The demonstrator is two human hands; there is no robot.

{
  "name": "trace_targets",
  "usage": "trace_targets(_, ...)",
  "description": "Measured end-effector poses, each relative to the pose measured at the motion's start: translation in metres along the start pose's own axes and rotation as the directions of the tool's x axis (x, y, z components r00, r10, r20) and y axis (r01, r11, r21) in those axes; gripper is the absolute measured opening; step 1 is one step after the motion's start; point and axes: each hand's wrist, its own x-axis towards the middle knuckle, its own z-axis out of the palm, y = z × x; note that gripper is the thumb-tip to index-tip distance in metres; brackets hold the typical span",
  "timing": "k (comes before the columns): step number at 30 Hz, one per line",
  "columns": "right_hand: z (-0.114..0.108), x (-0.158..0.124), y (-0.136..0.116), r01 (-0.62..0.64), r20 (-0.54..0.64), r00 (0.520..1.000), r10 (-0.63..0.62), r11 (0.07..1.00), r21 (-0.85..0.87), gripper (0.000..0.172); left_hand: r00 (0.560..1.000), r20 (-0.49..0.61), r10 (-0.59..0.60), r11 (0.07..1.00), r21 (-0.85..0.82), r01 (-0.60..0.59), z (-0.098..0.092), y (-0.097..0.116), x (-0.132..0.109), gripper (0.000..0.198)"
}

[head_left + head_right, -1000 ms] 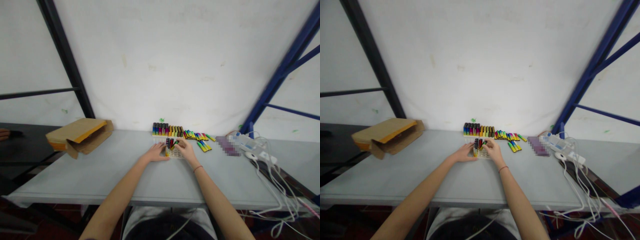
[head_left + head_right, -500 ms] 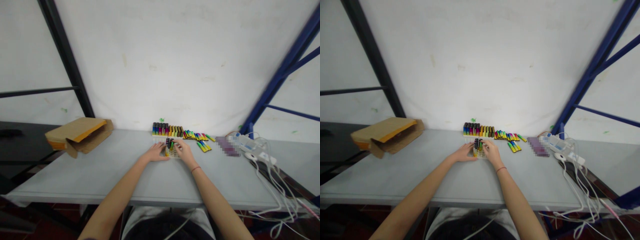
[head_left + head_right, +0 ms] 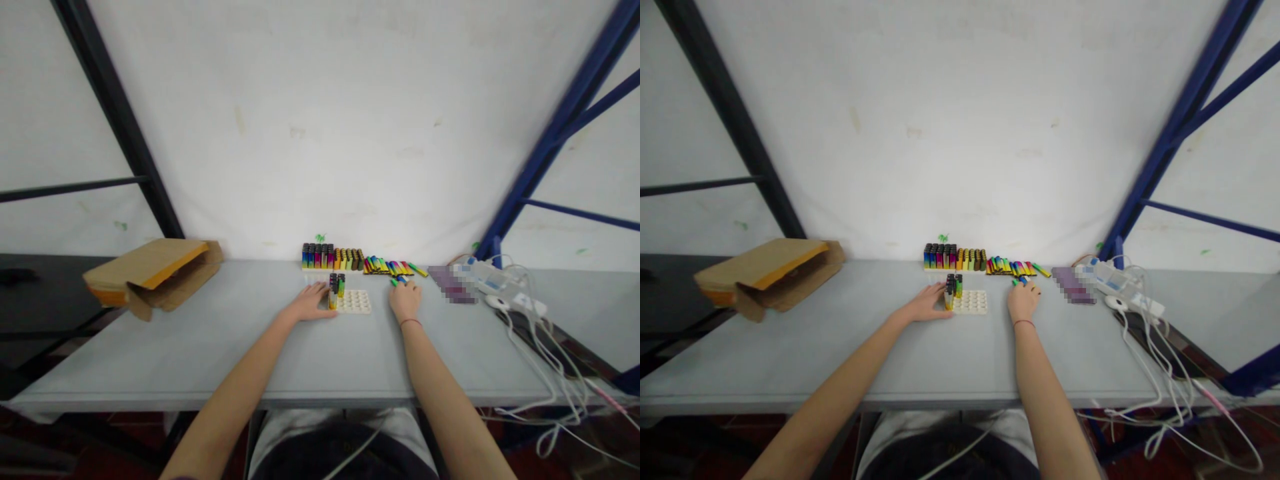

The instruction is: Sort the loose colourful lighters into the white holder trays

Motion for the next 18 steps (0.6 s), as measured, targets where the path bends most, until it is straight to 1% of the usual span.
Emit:
trace_targets(2, 0.002, -0.002, -0.003, 0.038, 0.021, 0.999, -0.038, 0.999, -0.022, 0.033, 1.0, 0.006, -0.005, 1.0, -0.002, 0.005, 0.001, -0.001, 0.001, 0.09)
trace_targets(4, 0.003, -0.002, -0.007, 0.069, 0.05, 0.996, -0.069, 0.998, -0.008, 0.031, 1.0, -0.001, -0.003, 1.0, -0.007, 0.003, 0.002, -0.002, 0.001, 0.091)
trace_targets(6, 0.004, 0.0, -0.009, 0.094, 0.072, 0.992, -0.099, 0.993, 0.073, 0.031, 1.0, -0.011, 0.008, 1.0, -0.01, -0.008, 0.003, -0.002, 0.001, 0.09)
trace_targets(8, 0.006, 0.003, -0.011, 0.149, 0.053, 0.985, -0.165, 0.963, 0.226, 0.036, 1.0, -0.014, 0.011, 1.0, -0.009, -0.011, 0.002, -0.002, 0.001, 0.09)
trace_targets(10, 0.007, 0.006, -0.013, 0.217, 0.01, 0.971, -0.241, 0.891, 0.4, 0.036, 1.0, -0.011, 0.008, 1.0, -0.011, -0.008, 0.001, 0.0, 0.0, 0.09)
trace_targets(12, 0.008, 0.005, -0.017, 0.24, 0.009, 0.956, -0.294, 0.795, 0.557, 0.032, 1.0, -0.009, 0.002, 1.0, -0.016, -0.002, 0.0, 0.001, 0.0, 0.09)
trace_targets(15, 0.006, 0.001, -0.026, 0.186, 0.035, 0.95, -0.309, 0.655, 0.733, 0.03, 1.0, -0.005, -0.001, 1.0, -0.019, 0.001, 0.0, 0.001, 0.0, 0.092)
trace_targets(17, 0.002, -0.004, -0.033, 0.138, 0.044, 0.96, -0.277, 0.603, 0.786, 0.028, 1.0, -0.007, -0.001, 1.0, -0.019, 0.001, 0.001, 0.0, 0.0, 0.092)
trace_targets(18, 0.001, -0.006, -0.036, 0.107, 0.059, 0.965, -0.255, 0.593, 0.798, 0.031, 1.0, -0.009, -0.001, 1.0, -0.019, 0.001, 0.002, 0.0, 0.001, 0.091)
